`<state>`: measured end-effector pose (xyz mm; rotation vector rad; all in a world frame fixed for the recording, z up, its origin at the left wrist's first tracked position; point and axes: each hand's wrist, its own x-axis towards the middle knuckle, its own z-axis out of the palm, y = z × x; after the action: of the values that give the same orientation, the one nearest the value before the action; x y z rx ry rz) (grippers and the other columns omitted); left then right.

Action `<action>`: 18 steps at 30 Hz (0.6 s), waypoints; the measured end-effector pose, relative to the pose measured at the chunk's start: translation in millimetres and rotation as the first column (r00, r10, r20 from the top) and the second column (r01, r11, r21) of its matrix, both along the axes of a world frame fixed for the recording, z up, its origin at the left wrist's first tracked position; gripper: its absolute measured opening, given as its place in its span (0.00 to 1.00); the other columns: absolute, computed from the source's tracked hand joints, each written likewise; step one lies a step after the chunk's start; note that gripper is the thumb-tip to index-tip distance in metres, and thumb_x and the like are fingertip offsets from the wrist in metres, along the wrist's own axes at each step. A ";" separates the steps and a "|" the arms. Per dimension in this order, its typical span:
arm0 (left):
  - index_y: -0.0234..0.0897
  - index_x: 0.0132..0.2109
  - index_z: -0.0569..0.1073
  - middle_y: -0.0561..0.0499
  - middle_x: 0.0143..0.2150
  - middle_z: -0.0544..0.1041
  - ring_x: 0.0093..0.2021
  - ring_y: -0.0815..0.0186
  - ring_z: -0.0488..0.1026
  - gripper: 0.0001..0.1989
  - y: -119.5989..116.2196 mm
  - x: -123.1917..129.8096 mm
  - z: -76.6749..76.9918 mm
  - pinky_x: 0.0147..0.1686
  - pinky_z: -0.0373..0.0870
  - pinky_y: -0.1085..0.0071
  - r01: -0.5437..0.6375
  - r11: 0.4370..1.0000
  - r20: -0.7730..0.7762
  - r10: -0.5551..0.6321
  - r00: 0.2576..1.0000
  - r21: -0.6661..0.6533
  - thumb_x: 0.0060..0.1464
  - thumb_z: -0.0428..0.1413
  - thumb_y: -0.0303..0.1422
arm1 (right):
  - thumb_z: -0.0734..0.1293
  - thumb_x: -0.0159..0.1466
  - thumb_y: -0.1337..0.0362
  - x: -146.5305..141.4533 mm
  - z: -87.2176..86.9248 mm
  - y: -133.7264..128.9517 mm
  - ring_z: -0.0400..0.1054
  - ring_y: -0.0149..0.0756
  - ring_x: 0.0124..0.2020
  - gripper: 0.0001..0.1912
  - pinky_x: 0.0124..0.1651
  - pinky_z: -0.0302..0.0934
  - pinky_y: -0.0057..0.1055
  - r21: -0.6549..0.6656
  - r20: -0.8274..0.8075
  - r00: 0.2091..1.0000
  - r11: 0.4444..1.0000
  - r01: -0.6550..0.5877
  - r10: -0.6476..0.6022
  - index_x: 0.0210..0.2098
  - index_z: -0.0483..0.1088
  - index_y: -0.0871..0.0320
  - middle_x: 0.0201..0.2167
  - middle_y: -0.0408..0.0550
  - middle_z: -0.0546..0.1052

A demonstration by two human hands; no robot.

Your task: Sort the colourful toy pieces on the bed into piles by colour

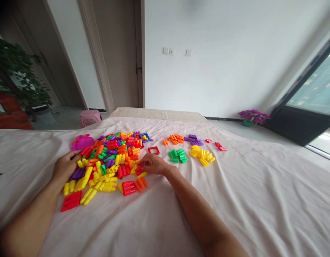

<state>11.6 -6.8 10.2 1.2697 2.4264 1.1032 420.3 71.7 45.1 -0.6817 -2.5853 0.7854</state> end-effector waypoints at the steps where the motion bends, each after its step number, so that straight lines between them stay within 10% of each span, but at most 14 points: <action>1: 0.39 0.56 0.77 0.43 0.47 0.81 0.44 0.59 0.75 0.24 -0.2 0.6 0.8 0.38 0.65 0.70 -0.003 1.000 -0.002 0.003 1.000 0.004 0.59 0.51 0.46 | 0.71 0.59 0.68 0.2 0.8 -0.5 0.70 0.32 0.37 0.13 0.38 0.61 0.23 -0.012 0.016 1.000 1.000 -0.004 0.004 0.43 0.80 0.58 0.40 0.47 0.78; 11: 0.41 0.56 0.77 0.45 0.48 0.82 0.44 0.57 0.76 0.25 1.6 -4.0 -4.4 0.39 0.67 0.69 -0.010 1.000 -0.003 0.010 1.000 -0.006 0.58 0.51 0.48 | 0.72 0.60 0.57 18.4 10.2 12.9 0.70 0.31 0.30 0.14 0.32 0.62 0.25 -0.291 -0.157 0.956 0.936 0.197 -0.249 0.39 0.79 0.60 0.31 0.46 0.79; 18: 0.40 0.56 0.77 0.44 0.45 0.82 0.41 0.56 0.76 0.27 2.2 -7.5 -4.4 0.36 0.68 0.69 -0.003 0.999 -0.025 0.003 1.000 -0.038 0.57 0.50 0.49 | 0.70 0.58 0.49 99.0 31.3 51.8 0.70 0.32 0.26 0.24 0.29 0.65 0.27 -0.353 -0.413 0.540 0.675 0.647 -0.734 0.44 0.77 0.62 0.29 0.48 0.78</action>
<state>4.2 -4.6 5.8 1.2767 2.4562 1.0431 519.3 123.5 76.4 -1.2364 -1.5353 0.7533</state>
